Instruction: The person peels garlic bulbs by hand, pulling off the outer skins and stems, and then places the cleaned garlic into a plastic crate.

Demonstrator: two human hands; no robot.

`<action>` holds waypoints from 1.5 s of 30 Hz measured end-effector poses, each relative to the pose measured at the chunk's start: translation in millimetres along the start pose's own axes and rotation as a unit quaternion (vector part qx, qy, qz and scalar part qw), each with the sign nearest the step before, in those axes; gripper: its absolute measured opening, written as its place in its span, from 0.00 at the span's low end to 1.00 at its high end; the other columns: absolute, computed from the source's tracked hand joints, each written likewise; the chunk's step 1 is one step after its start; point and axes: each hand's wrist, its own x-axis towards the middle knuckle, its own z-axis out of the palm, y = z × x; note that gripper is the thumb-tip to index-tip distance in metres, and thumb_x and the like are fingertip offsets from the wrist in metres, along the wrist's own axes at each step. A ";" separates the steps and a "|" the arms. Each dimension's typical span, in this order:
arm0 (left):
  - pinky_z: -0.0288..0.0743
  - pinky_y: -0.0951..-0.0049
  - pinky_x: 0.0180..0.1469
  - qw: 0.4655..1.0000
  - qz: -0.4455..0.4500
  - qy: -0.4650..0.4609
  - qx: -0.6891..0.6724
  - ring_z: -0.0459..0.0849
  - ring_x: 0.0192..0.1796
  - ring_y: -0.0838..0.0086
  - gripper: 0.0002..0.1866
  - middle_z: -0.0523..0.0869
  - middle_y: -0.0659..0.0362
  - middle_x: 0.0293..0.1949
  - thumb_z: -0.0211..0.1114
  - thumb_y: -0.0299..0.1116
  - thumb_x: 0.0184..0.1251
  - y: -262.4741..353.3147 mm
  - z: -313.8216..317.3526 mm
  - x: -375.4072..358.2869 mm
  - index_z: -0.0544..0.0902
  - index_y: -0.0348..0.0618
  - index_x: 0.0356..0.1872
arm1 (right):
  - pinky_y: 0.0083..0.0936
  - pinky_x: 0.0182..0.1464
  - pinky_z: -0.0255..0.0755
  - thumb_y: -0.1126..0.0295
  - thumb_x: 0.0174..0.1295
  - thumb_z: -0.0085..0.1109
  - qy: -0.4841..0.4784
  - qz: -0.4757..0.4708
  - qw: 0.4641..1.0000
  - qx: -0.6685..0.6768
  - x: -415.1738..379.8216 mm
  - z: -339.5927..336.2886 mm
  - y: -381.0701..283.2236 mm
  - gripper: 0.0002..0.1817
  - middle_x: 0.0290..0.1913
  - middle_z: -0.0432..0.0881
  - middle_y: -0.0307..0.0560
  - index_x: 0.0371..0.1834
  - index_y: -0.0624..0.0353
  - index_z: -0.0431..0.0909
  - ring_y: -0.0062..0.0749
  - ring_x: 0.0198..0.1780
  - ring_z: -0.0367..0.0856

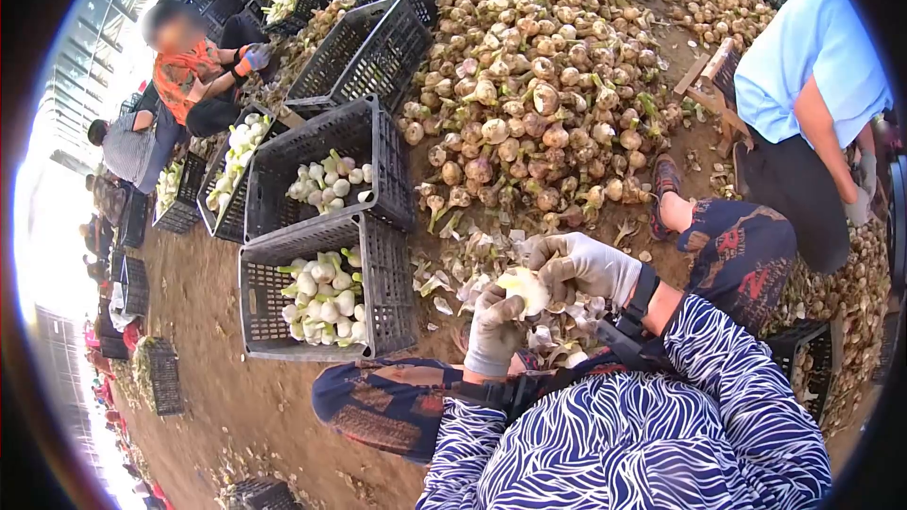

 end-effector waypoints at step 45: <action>0.62 0.48 0.68 0.954 0.038 0.009 -0.299 0.69 0.67 0.49 0.31 0.74 0.46 0.64 0.60 0.44 0.61 8.6 -6.3 8.7 0.72 0.39 0.65 | 0.23 0.33 0.76 0.69 0.65 0.58 0.056 -0.016 0.805 -0.591 -29.8 20.3 -41.8 0.14 0.35 0.85 0.47 0.53 0.57 0.77 0.28 0.32 0.84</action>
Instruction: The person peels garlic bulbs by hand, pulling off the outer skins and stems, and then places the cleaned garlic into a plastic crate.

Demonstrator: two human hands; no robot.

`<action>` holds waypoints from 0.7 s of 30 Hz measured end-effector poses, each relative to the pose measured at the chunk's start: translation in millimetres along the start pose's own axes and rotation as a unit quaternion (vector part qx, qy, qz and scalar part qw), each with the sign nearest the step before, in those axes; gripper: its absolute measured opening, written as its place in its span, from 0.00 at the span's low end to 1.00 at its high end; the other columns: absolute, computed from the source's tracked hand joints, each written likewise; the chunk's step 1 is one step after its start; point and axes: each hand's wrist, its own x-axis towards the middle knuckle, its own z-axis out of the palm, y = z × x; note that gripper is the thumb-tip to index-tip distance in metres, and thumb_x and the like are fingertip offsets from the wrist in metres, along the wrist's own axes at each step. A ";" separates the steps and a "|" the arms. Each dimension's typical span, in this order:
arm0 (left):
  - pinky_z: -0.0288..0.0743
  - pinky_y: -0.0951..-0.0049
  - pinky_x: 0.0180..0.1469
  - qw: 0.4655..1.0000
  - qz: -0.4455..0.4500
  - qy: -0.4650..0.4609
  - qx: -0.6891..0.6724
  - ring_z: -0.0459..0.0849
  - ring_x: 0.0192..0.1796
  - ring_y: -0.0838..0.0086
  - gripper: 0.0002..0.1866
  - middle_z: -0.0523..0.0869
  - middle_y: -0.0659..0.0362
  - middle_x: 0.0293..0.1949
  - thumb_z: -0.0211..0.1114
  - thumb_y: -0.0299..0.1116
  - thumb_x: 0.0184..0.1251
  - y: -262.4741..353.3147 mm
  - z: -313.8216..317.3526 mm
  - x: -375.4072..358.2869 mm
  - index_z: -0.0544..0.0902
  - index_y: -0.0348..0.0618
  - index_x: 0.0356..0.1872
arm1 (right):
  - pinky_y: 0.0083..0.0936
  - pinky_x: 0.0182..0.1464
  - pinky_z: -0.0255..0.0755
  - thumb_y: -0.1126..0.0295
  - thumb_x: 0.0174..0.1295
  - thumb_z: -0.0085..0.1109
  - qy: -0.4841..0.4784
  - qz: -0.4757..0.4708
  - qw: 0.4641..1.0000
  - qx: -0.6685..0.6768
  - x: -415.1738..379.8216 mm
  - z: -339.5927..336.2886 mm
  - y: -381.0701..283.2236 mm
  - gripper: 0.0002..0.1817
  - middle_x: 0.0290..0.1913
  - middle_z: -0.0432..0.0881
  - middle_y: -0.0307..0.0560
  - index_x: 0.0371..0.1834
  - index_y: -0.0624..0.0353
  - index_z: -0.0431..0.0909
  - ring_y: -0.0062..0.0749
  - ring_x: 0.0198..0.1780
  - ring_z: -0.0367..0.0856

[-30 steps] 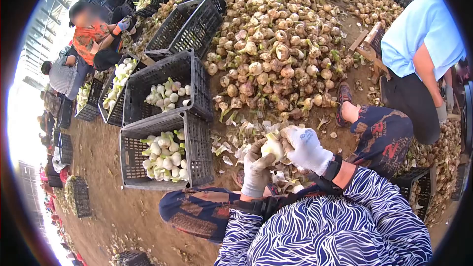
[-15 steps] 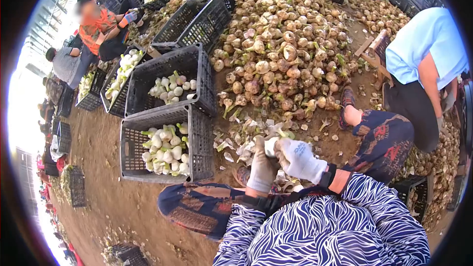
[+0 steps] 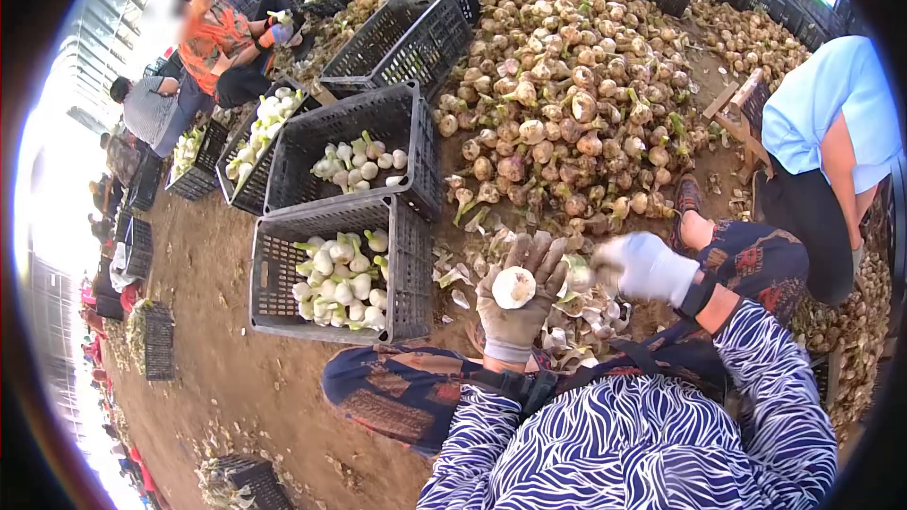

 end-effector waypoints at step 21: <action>0.66 0.68 0.65 0.769 0.211 0.067 0.600 0.74 0.63 0.67 0.43 0.72 0.50 0.64 0.43 0.65 0.72 -14.6 22.7 -4.7 0.66 0.31 0.67 | 0.16 0.26 0.76 0.58 0.56 0.72 0.057 0.009 0.852 0.520 24.1 51.9 -25.2 0.24 0.35 0.82 0.45 0.46 0.62 0.72 0.22 0.28 0.82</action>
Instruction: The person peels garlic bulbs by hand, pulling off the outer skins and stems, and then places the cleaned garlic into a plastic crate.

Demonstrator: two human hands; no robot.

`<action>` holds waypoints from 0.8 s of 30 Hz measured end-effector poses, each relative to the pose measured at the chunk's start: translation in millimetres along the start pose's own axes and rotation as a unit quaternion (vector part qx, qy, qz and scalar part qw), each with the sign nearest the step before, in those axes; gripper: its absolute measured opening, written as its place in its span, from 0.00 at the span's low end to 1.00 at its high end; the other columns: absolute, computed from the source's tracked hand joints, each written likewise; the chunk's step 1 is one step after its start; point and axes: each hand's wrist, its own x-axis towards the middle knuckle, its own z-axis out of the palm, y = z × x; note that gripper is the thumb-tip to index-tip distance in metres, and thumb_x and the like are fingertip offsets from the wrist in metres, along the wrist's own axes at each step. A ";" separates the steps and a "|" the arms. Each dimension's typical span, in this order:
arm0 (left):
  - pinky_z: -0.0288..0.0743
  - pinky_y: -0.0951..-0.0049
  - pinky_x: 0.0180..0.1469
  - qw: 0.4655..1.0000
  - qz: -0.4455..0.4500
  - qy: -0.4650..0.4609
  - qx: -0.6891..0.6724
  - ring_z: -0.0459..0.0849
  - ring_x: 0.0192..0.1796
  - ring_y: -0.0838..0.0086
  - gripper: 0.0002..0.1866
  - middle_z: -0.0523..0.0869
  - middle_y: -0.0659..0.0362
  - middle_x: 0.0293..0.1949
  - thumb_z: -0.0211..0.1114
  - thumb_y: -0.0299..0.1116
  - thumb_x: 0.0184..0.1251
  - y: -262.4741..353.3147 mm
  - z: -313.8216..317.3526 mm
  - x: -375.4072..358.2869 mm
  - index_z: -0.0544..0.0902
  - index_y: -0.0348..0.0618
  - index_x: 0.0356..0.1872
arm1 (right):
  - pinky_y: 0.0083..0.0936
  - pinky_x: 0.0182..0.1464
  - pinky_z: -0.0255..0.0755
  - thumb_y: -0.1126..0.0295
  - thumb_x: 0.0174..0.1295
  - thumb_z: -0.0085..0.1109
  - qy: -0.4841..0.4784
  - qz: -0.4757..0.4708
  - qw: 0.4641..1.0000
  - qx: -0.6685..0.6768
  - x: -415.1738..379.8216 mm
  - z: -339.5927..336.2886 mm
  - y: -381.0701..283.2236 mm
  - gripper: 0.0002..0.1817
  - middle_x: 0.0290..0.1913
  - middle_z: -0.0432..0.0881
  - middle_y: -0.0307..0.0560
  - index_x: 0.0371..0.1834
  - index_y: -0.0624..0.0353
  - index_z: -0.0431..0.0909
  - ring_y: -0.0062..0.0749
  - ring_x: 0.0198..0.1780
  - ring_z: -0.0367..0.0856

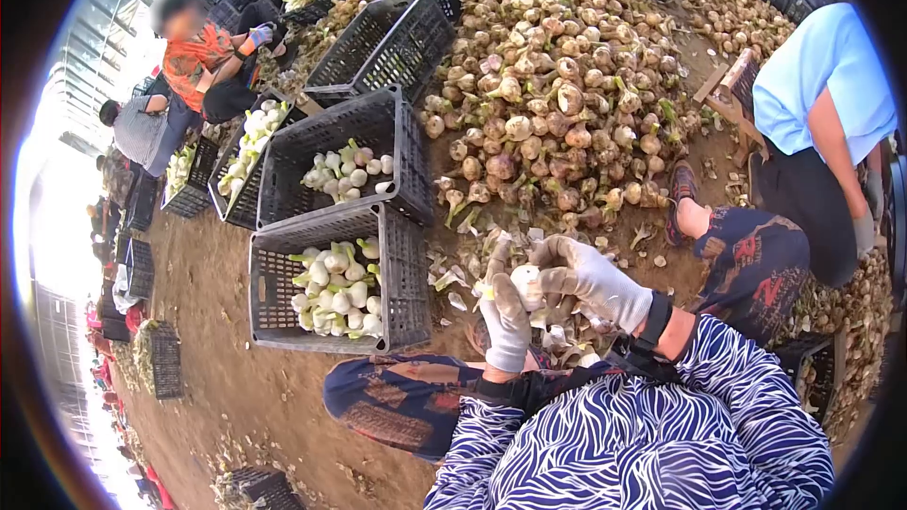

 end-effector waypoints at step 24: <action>0.73 0.55 0.54 0.894 0.216 0.084 0.383 0.77 0.50 0.48 0.30 0.79 0.44 0.56 0.46 0.50 0.74 -19.6 -10.9 3.0 0.72 0.32 0.62 | 0.35 0.39 0.75 0.64 0.58 0.58 0.150 -0.067 0.920 -0.356 7.3 2.6 31.2 0.13 0.33 0.84 0.57 0.39 0.61 0.84 0.46 0.36 0.84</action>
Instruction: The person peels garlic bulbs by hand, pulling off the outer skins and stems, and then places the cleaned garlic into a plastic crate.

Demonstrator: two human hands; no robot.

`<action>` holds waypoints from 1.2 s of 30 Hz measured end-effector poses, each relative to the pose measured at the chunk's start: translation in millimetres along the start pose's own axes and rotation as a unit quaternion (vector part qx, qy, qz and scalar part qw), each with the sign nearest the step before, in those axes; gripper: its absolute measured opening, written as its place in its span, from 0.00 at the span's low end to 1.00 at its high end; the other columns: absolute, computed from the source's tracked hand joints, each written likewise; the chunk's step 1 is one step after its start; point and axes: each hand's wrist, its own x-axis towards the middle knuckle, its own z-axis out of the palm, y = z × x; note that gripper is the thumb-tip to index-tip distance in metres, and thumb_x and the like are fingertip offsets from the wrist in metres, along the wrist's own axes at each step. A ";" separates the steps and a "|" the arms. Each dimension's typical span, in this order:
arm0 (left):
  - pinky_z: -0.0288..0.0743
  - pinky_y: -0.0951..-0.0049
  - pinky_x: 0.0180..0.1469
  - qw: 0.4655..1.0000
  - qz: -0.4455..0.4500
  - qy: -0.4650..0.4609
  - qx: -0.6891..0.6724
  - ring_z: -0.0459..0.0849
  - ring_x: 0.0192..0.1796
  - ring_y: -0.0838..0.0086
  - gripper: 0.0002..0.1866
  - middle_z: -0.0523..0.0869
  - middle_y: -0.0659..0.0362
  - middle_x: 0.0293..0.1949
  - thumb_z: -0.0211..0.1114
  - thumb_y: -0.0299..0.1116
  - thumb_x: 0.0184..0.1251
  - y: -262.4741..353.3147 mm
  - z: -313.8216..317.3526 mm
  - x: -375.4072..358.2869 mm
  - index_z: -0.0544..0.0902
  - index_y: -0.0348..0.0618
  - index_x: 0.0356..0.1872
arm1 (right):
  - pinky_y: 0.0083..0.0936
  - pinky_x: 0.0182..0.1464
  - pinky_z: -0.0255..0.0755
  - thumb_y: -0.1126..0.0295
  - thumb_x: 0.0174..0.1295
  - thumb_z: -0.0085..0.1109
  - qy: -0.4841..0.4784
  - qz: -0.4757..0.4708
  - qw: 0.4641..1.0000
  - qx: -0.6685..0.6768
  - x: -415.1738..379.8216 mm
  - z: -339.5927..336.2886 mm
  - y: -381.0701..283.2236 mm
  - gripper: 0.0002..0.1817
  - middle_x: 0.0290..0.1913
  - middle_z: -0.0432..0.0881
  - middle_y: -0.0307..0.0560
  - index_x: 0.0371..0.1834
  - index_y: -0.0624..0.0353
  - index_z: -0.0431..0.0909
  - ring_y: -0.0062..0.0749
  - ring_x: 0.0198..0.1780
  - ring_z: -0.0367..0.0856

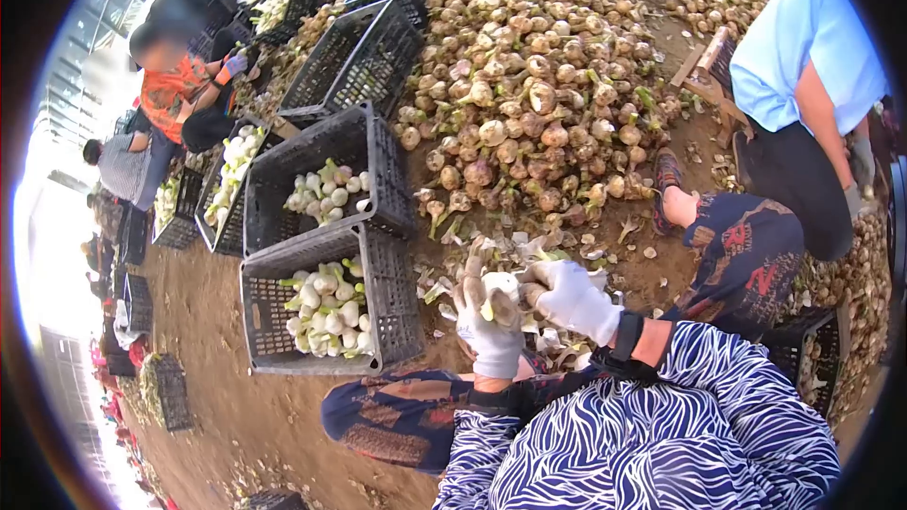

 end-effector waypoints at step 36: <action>0.76 0.80 0.46 0.833 -0.263 -0.081 -0.479 0.78 0.47 0.79 0.34 0.80 0.58 0.50 0.68 0.30 0.65 -4.2 35.7 13.1 0.64 0.36 0.69 | 0.16 0.19 0.63 0.63 0.60 0.65 -0.071 0.150 0.901 0.402 59.5 -28.5 14.6 0.10 0.24 0.79 0.36 0.37 0.58 0.82 0.17 0.18 0.71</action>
